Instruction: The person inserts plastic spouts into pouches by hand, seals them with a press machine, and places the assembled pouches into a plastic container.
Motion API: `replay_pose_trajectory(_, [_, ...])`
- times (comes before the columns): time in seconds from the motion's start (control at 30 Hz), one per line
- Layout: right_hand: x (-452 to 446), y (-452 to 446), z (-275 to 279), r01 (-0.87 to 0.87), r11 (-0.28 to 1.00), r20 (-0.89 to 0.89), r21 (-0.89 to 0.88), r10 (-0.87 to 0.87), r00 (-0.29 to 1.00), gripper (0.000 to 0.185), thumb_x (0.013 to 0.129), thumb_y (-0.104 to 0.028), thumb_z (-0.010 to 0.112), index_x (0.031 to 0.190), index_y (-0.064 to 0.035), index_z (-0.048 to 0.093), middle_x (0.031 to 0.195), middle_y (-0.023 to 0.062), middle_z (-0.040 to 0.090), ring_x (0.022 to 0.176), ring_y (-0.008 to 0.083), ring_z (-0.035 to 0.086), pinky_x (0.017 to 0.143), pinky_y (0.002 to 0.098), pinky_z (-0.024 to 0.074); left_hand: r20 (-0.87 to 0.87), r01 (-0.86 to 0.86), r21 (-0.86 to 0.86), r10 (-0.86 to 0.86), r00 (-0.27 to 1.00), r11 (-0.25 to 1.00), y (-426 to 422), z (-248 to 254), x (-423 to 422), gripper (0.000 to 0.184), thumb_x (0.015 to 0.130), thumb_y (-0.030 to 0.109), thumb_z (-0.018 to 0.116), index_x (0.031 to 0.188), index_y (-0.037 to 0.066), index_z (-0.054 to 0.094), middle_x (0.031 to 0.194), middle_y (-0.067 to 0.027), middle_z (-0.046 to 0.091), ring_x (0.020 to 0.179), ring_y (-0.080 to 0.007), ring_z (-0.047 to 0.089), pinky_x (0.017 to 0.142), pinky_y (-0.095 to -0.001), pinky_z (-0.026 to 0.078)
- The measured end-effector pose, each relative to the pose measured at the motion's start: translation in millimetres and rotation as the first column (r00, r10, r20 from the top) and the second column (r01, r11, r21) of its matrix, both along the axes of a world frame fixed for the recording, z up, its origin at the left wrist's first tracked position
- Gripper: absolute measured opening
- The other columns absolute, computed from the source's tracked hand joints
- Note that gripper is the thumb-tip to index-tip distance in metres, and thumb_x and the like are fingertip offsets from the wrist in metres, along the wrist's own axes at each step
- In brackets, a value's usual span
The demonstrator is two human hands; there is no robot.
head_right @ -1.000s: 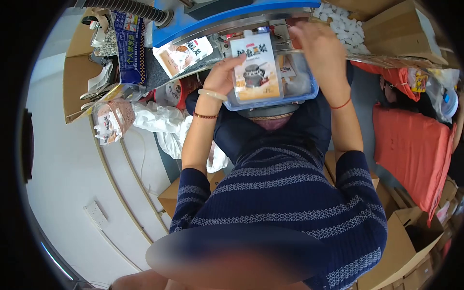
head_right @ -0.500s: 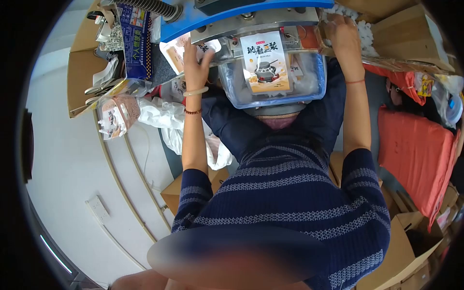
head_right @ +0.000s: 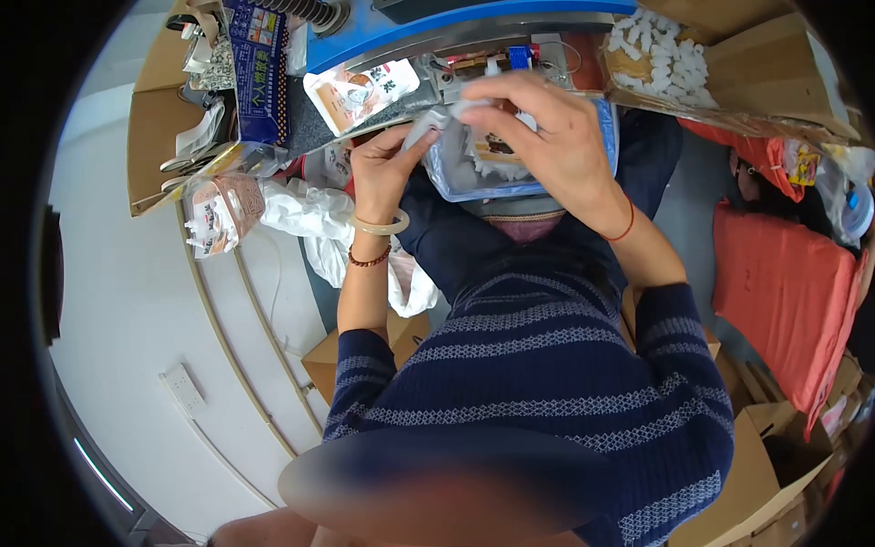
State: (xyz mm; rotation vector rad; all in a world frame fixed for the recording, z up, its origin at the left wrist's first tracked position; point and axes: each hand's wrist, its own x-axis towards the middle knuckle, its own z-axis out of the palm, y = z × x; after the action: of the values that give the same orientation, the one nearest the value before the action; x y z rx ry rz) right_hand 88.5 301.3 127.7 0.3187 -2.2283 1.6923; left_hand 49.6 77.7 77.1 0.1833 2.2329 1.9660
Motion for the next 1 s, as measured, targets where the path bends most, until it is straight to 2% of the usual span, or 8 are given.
replay_pose_trajectory(0.2, [-26.0, 16.6, 4.0, -0.048, 0.888, -0.103, 0.457, 0.106, 0.989, 0.019, 0.084, -0.015, 0.070, 0.099, -0.0032, 0.068, 0.093, 0.0077, 0.068, 0.084, 0.0239, 0.061, 0.073, 0.0339, 0.0498, 0.270, 0.348, -0.173, -0.296, 0.916, 0.921, 7.9, 15.3, -7.4, 0.018, 0.086, 0.012, 0.075, 0.096, -0.003, 0.074, 0.082, -0.0009, 0.071, 0.073, -0.0032, 0.057, 0.064, -0.0189, 0.046])
replay_pose_trajectory(0.37, [-32.9, 32.0, -24.8, -0.264, 0.875, 0.292, 0.406, 0.149, 0.945, 0.022, 0.093, -0.023, 0.062, 0.101, -0.0030, 0.066, 0.093, 0.0130, 0.068, 0.083, 0.0312, 0.065, 0.072, 0.0384, 0.0501, 0.505, 0.374, 0.397, -0.540, 0.674, 0.838, 18.9, -36.4, -14.0, 0.021, 0.087, 0.007, 0.072, 0.107, -0.002, 0.071, 0.099, -0.0087, 0.073, 0.086, -0.0109, 0.066, 0.080, -0.0257, 0.053])
replay_pose_trajectory(0.47, [-36.6, 54.7, -45.4, 0.262, 0.661, -0.191, 0.703, -0.179, 0.965, 0.023, 0.094, -0.023, 0.059, 0.104, -0.0037, 0.066, 0.094, 0.0155, 0.069, 0.086, 0.0346, 0.066, 0.074, 0.0411, 0.0524, 0.578, 0.158, 0.556, -0.516, 0.632, 0.816, 34.6, -54.5, -34.1, 0.024, 0.088, 0.008, 0.071, 0.109, -0.004, 0.068, 0.104, -0.0104, 0.071, 0.091, -0.0157, 0.069, 0.084, -0.0291, 0.054])
replay_pose_trajectory(0.63, [-49.8, 126.0, -74.3, 0.372, 0.293, -0.116, 0.881, -0.627, 0.770, 0.022, 0.095, -0.024, 0.054, 0.103, -0.0078, 0.065, 0.090, 0.0189, 0.068, 0.082, 0.0404, 0.065, 0.071, 0.0481, 0.0517, 0.562, 0.004, 0.643, -0.475, 0.677, 0.766, 63.6, -56.1, -66.1, 0.022, 0.088, 0.006, 0.071, 0.104, -0.009, 0.066, 0.104, -0.0152, 0.070, 0.092, -0.0205, 0.069, 0.083, -0.0322, 0.056])
replay_pose_trajectory(0.73, [-69.9, 155.3, -109.7, 0.497, 0.392, -0.363, 0.774, -0.369, 0.856, 0.022, 0.095, -0.025, 0.052, 0.102, -0.0077, 0.064, 0.088, 0.0221, 0.067, 0.081, 0.0446, 0.063, 0.070, 0.0514, 0.0501, 0.555, 0.093, 0.530, -0.428, 0.714, 0.843, 55.7, -57.2, -59.8, 0.026, 0.088, 0.010, 0.072, 0.108, -0.007, 0.066, 0.103, -0.0110, 0.070, 0.092, -0.0176, 0.067, 0.082, -0.0301, 0.055])
replay_pose_trajectory(0.83, [-62.2, 151.8, -103.9, 0.353, 0.474, -0.068, 0.807, -0.518, 0.853, 0.021, 0.095, -0.023, 0.053, 0.102, -0.0050, 0.063, 0.091, 0.0246, 0.065, 0.084, 0.0475, 0.061, 0.072, 0.0533, 0.0483, 0.281, 0.247, 0.073, -0.258, 0.925, 0.966, 8.7, -38.8, -69.6, 0.028, 0.087, 0.015, 0.074, 0.107, -0.004, 0.069, 0.090, -0.0071, 0.072, 0.080, -0.0145, 0.067, 0.074, -0.0255, 0.052])
replay_pose_trajectory(0.87, [-59.9, 148.0, -98.4, 0.428, 0.490, -0.067, 0.759, -0.595, 0.801, 0.022, 0.095, -0.023, 0.054, 0.102, -0.0040, 0.062, 0.093, 0.0251, 0.065, 0.086, 0.0480, 0.060, 0.073, 0.0533, 0.0479, 0.051, -0.010, -0.011, 0.011, 0.999, 1.000, -2.2, -42.1, -75.2, 0.027, 0.088, 0.017, 0.073, 0.103, -0.005, 0.069, 0.081, -0.0076, 0.072, 0.074, -0.0162, 0.067, 0.072, -0.0284, 0.053])
replay_pose_trajectory(1.0, [-30.9, 129.1, -60.6, 0.512, 0.458, -0.214, 0.727, -0.557, 0.802, 0.019, 0.097, -0.017, 0.052, 0.106, -0.0034, 0.062, 0.105, 0.0241, 0.064, 0.093, 0.0428, 0.061, 0.077, 0.0474, 0.0495, -0.562, -0.118, -0.631, -0.347, 0.750, 0.767, -57.9, -94.2, -86.2, 0.061, 0.080, 0.008, 0.073, 0.134, -0.001, 0.046, 0.144, -0.0236, 0.043, 0.129, -0.0373, 0.046, 0.106, -0.0444, 0.038])
